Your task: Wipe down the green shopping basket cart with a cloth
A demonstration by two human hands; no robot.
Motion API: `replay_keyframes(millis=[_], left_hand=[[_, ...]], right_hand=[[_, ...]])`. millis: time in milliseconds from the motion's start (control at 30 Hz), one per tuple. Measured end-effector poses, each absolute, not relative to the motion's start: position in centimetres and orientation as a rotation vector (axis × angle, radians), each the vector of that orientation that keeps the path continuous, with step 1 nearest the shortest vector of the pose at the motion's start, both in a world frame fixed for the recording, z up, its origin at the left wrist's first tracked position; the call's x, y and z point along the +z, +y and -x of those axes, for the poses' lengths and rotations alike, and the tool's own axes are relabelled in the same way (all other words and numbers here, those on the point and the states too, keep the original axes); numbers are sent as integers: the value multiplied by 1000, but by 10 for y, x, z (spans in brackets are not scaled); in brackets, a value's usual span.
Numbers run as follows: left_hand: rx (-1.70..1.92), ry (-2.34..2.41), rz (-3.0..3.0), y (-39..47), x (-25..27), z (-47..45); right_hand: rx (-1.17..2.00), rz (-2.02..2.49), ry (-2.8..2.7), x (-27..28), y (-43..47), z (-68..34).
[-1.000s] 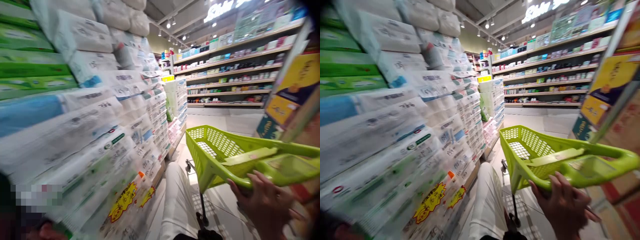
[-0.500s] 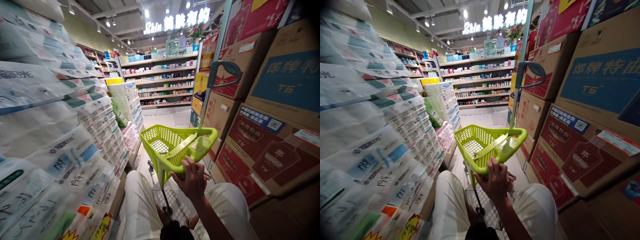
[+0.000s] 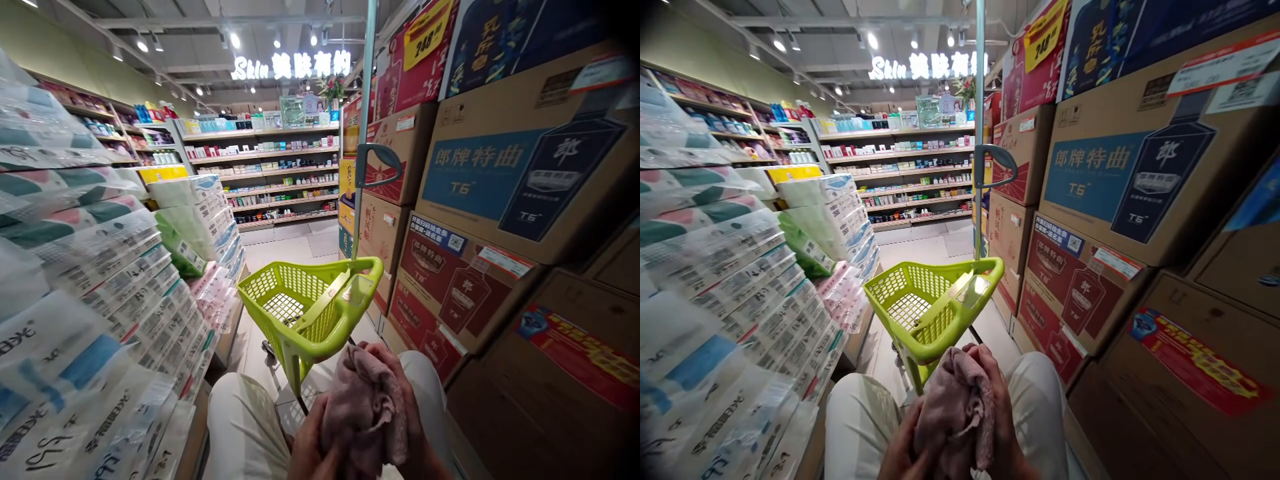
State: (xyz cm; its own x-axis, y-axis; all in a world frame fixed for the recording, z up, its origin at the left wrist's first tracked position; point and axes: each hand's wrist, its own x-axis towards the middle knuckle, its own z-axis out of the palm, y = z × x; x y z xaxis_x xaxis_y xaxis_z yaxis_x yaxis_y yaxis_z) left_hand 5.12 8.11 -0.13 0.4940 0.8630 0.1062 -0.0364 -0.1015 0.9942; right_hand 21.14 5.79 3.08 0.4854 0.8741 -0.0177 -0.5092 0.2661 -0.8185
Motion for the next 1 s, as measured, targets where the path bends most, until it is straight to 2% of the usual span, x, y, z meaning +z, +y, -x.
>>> replay_keyframes(millis=[167,300,433,533,600,667,767,867,1000], left_hand=[[1022,858,-1166,101,3,-74],[1128,745,-1574,102,11,-80],[1035,352,-2251,102,35,-93],[1043,268,-2422,109,57,-103],[1202,459,-2417,119,67,-113],[1288,851,-2453,132,68,-127],[918,1371,-2673,155,57,-148],[569,1424,-2861,176,43,-153],[638,1252,-3017,200,36,-130]], right_hand=[[1176,873,-693,26,44,-216],[1209,876,-579,23,43,-213],[1036,704,-401,28,45,-215],[947,749,-426,37,52,-227],[775,843,-457,46,62,-241],[517,910,-484,54,78,-261],[209,1004,-533,61,103,-292],[99,1087,-620,61,124,-316],[-15,1158,-730,52,144,-338]])
